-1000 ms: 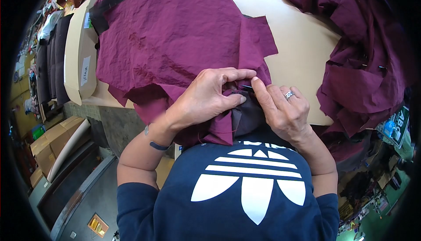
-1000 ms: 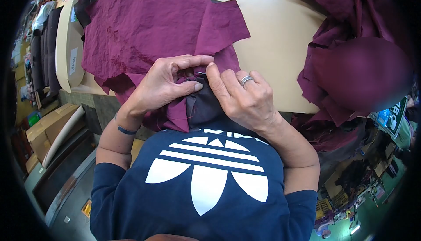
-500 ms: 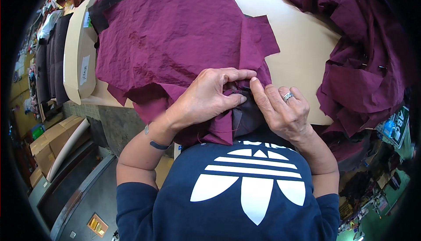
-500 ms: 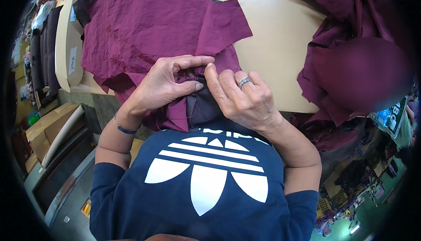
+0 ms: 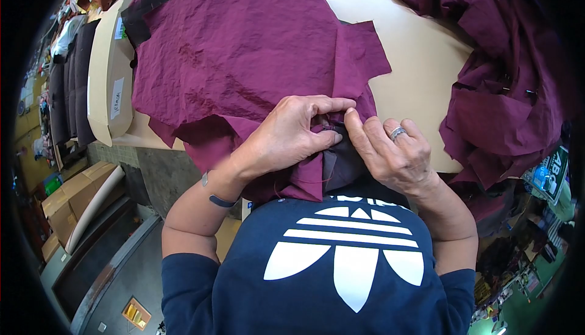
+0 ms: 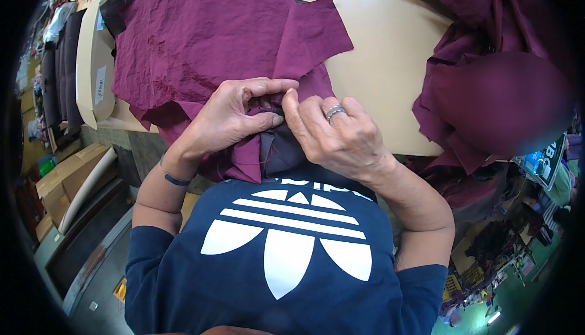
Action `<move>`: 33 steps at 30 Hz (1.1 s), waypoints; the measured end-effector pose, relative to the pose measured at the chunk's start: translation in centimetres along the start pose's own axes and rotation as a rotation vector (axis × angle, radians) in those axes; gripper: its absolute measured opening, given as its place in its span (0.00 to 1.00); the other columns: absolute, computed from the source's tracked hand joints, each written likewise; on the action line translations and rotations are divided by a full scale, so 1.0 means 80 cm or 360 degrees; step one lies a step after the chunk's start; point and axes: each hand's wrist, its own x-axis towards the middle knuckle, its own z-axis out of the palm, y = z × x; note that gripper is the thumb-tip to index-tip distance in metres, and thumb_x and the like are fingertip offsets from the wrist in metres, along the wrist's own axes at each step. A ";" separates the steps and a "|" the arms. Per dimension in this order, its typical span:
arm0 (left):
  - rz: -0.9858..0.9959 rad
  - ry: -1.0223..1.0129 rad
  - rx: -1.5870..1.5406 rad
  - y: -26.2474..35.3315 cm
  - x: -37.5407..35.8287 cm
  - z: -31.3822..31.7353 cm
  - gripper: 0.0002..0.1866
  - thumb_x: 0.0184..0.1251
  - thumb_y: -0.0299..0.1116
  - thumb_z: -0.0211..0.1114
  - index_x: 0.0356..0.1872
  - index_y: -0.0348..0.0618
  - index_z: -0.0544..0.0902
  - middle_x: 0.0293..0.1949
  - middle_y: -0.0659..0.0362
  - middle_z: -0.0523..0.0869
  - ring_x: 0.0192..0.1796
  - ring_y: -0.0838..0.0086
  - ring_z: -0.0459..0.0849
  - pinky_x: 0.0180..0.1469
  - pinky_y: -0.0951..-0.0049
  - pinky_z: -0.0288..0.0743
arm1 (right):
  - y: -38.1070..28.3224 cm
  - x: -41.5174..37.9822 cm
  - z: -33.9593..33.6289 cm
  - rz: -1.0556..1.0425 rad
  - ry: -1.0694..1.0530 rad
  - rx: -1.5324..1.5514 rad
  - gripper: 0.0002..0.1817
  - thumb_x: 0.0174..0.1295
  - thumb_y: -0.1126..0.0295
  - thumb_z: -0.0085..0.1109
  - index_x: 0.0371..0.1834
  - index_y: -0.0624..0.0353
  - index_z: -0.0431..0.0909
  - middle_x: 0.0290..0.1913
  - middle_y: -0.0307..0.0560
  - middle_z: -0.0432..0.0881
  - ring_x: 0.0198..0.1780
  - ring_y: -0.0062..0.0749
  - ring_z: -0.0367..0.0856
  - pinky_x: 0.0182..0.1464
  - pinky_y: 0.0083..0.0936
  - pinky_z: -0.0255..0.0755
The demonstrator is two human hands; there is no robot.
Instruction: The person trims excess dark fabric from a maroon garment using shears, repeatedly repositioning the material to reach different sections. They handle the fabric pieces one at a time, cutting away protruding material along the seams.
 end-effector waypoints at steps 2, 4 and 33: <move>-0.0006 -0.0007 0.0013 0.000 0.000 0.000 0.24 0.51 0.17 0.61 0.54 0.31 0.74 0.48 0.53 0.80 0.46 0.77 0.79 0.51 0.78 0.74 | 0.001 0.001 0.000 -0.0026 -0.0017 0.0006 0.17 0.47 0.72 0.54 0.43 0.58 0.80 0.22 0.36 0.70 0.20 0.19 0.66 0.23 0.17 0.59; -0.0019 -0.0018 0.0059 -0.001 0.001 -0.001 0.24 0.51 0.17 0.62 0.54 0.32 0.74 0.49 0.52 0.80 0.47 0.77 0.78 0.52 0.78 0.74 | 0.003 0.002 -0.002 -0.0029 -0.0033 0.0042 0.17 0.46 0.72 0.56 0.43 0.58 0.79 0.22 0.36 0.70 0.20 0.20 0.67 0.23 0.17 0.59; 0.0404 -0.0212 0.0352 0.009 -0.005 -0.015 0.12 0.54 0.24 0.59 0.41 0.42 0.72 0.31 0.57 0.73 0.38 0.69 0.75 0.48 0.66 0.70 | 0.058 0.051 0.032 0.1072 -0.0225 0.2288 0.08 0.59 0.69 0.57 0.34 0.64 0.77 0.27 0.37 0.77 0.31 0.18 0.71 0.36 0.16 0.67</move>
